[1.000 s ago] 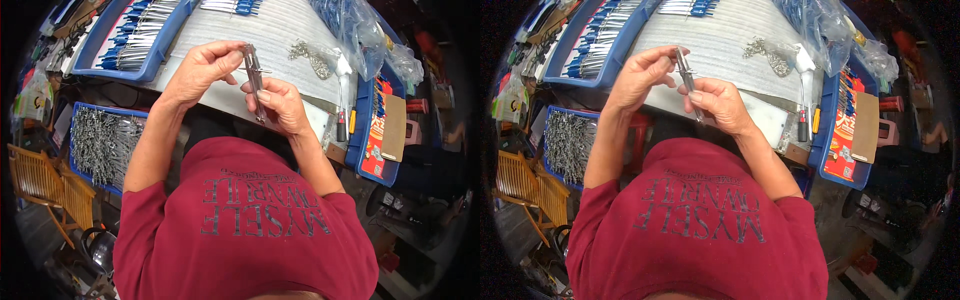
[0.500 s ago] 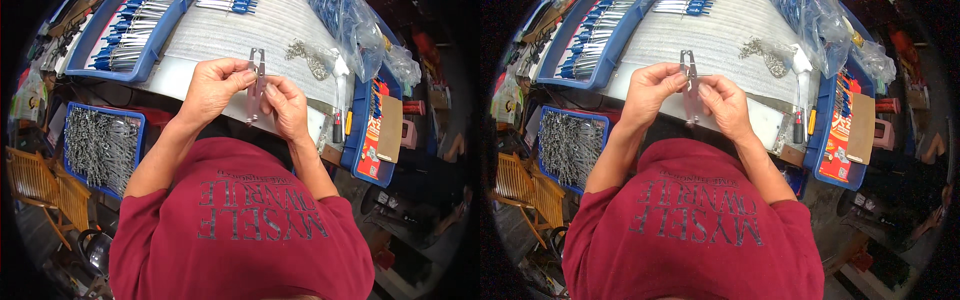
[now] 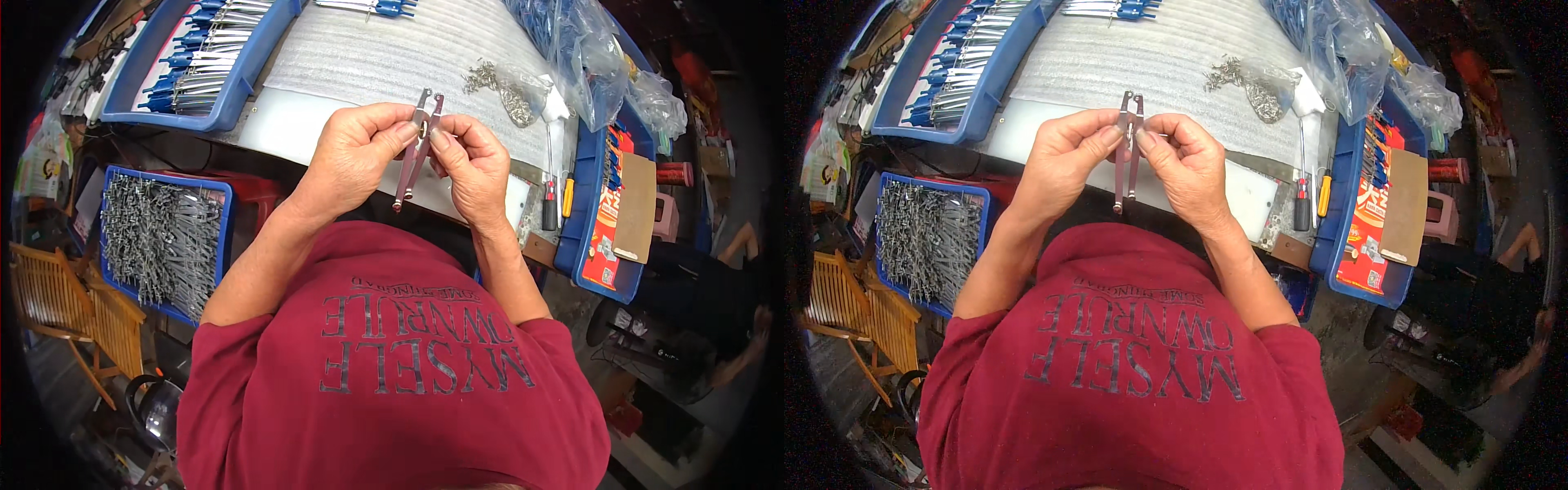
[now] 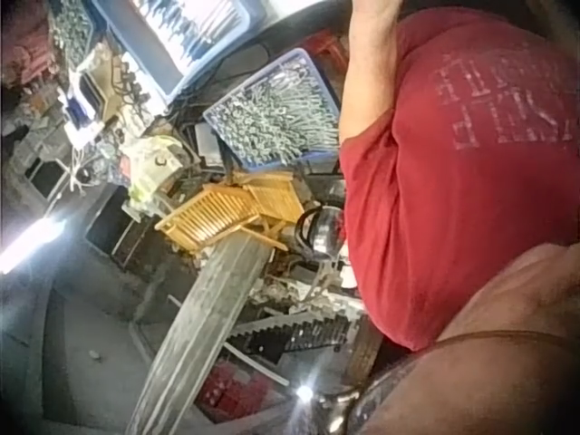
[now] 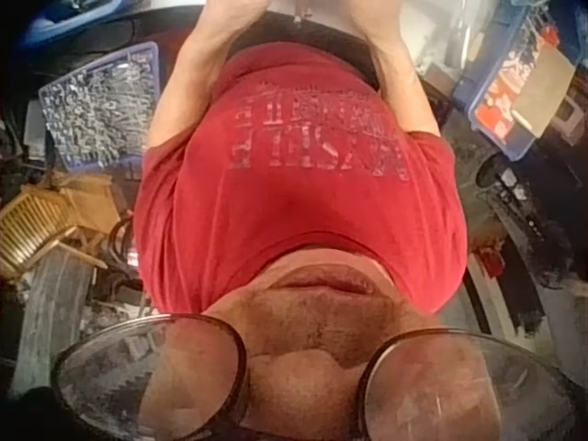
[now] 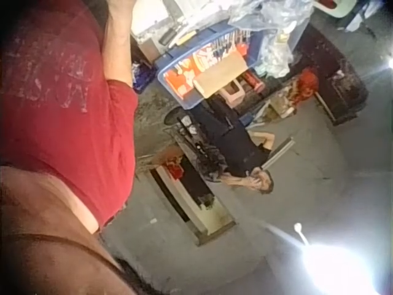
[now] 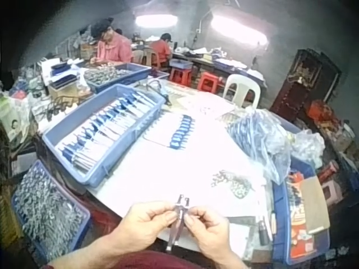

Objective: Assembling small metal hardware components at a manual workstation.

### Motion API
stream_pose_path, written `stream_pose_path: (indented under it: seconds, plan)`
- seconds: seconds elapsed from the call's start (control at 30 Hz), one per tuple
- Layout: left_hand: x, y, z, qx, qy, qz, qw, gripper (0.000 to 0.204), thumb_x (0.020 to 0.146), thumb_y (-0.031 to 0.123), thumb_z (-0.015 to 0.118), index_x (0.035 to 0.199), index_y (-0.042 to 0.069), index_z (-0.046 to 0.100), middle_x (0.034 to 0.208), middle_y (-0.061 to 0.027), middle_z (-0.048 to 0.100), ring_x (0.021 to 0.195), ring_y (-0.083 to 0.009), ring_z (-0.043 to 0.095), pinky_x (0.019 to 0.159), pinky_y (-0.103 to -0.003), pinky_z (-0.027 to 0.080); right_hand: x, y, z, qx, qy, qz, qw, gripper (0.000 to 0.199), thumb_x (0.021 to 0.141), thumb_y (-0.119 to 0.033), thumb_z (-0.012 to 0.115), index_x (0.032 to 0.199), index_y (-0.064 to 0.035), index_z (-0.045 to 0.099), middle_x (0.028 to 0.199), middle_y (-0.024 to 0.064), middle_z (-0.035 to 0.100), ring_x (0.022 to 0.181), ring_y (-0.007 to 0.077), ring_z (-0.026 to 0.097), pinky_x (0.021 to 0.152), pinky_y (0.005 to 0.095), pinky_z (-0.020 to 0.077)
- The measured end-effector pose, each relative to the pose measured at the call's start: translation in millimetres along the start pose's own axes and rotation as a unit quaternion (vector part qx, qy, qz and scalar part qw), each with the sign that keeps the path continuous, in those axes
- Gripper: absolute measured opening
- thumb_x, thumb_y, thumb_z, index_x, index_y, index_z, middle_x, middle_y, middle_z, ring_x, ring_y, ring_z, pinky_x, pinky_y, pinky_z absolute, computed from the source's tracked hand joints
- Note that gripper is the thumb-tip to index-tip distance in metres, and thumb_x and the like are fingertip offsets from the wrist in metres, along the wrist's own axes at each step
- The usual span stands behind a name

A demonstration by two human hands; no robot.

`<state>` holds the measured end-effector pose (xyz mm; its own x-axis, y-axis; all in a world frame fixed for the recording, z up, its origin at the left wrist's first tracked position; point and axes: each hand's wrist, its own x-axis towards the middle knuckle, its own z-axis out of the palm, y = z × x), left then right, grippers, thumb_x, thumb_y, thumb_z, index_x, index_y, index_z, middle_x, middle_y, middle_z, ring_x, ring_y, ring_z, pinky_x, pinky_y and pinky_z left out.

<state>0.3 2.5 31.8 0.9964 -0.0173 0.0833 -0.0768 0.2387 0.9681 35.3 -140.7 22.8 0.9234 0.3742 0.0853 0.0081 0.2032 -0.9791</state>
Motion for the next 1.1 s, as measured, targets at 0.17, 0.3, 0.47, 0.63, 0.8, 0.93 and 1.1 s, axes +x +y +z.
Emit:
stream_pose_path:
  seconds: [0.17, 0.3, 0.47, 0.63, 0.8, 0.93, 1.1]
  plan:
    - [-1.4, 1.6, 4.1, -0.030, 0.028, -0.025, 0.999, 0.023, 0.081, 0.007, 0.051, 0.100, -0.006, 0.054, 0.081, -0.0058, 0.059, 0.071, -0.0103, 0.054, 0.067, -0.022, 0.044, -2.2, -3.2, -0.8, -0.016, -0.006, 0.013, 1.000, 0.013, 0.080, -0.009, 0.055, 0.086, 0.0025, 0.053, 0.066, 0.0025, 0.053, 0.051, 0.0057, 0.044, 0.045, 0.0169, 0.0338]
    - [-0.7, 1.3, 3.9, -0.071, 0.053, -0.066, 0.994, 0.022, 0.078, 0.007, 0.056, 0.095, -0.008, 0.055, 0.075, -0.0074, 0.059, 0.068, -0.0100, 0.055, 0.060, -0.022, 0.046, -2.8, -6.0, 3.6, 0.000, 0.019, 0.015, 1.000, 0.013, 0.081, -0.010, 0.054, 0.085, 0.0025, 0.053, 0.065, 0.0026, 0.053, 0.050, 0.0051, 0.043, 0.044, 0.0168, 0.0332]
    - [-3.4, -5.1, 0.5, -0.095, 0.044, -0.099, 0.990, 0.022, 0.079, 0.009, 0.056, 0.094, -0.006, 0.055, 0.078, -0.0077, 0.059, 0.068, -0.0118, 0.056, 0.061, -0.024, 0.046, -4.0, -3.6, 1.0, -0.007, 0.022, 0.032, 0.999, 0.013, 0.081, -0.010, 0.053, 0.084, 0.0021, 0.053, 0.065, 0.0025, 0.053, 0.050, 0.0046, 0.042, 0.044, 0.0163, 0.0330]
    - [-5.8, -2.1, 4.4, -0.137, 0.057, -0.117, 0.982, 0.020, 0.077, 0.008, 0.058, 0.092, -0.005, 0.056, 0.074, -0.0064, 0.059, 0.064, -0.0104, 0.055, 0.058, -0.022, 0.045, -5.6, -1.7, 0.1, 0.005, 0.020, 0.034, 0.999, 0.013, 0.081, -0.011, 0.053, 0.085, 0.0020, 0.053, 0.065, 0.0026, 0.054, 0.049, 0.0043, 0.042, 0.044, 0.0157, 0.0332]
    - [-7.5, -9.3, 4.5, -0.095, 0.074, -0.103, 0.987, 0.017, 0.078, 0.006, 0.056, 0.090, -0.006, 0.055, 0.073, -0.0063, 0.059, 0.064, -0.0089, 0.055, 0.058, -0.021, 0.045, -6.5, 1.3, -1.3, -0.001, 0.009, 0.038, 0.999, 0.014, 0.082, -0.011, 0.053, 0.086, 0.0022, 0.053, 0.067, 0.0029, 0.055, 0.051, 0.0043, 0.044, 0.045, 0.0150, 0.0345]
    - [-8.2, -8.3, 6.0, -0.081, 0.077, -0.060, 0.992, 0.015, 0.079, 0.005, 0.055, 0.089, -0.006, 0.055, 0.072, -0.0059, 0.059, 0.064, -0.0078, 0.054, 0.057, -0.019, 0.044, -7.4, -2.6, 1.1, -0.015, 0.012, 0.045, 0.999, 0.014, 0.081, -0.011, 0.054, 0.087, 0.0024, 0.054, 0.067, 0.0032, 0.055, 0.053, 0.0043, 0.045, 0.045, 0.0151, 0.0353]
    - [-12.8, -3.6, 8.5, -0.057, 0.069, -0.017, 0.996, 0.012, 0.079, 0.002, 0.053, 0.088, -0.006, 0.055, 0.071, -0.0052, 0.058, 0.065, -0.0063, 0.053, 0.056, -0.018, 0.044, -11.3, -7.5, 3.5, -0.067, -0.009, -0.008, 0.998, 0.014, 0.081, -0.009, 0.054, 0.088, 0.0030, 0.053, 0.069, 0.0032, 0.055, 0.053, 0.0042, 0.045, 0.046, 0.0155, 0.0355]
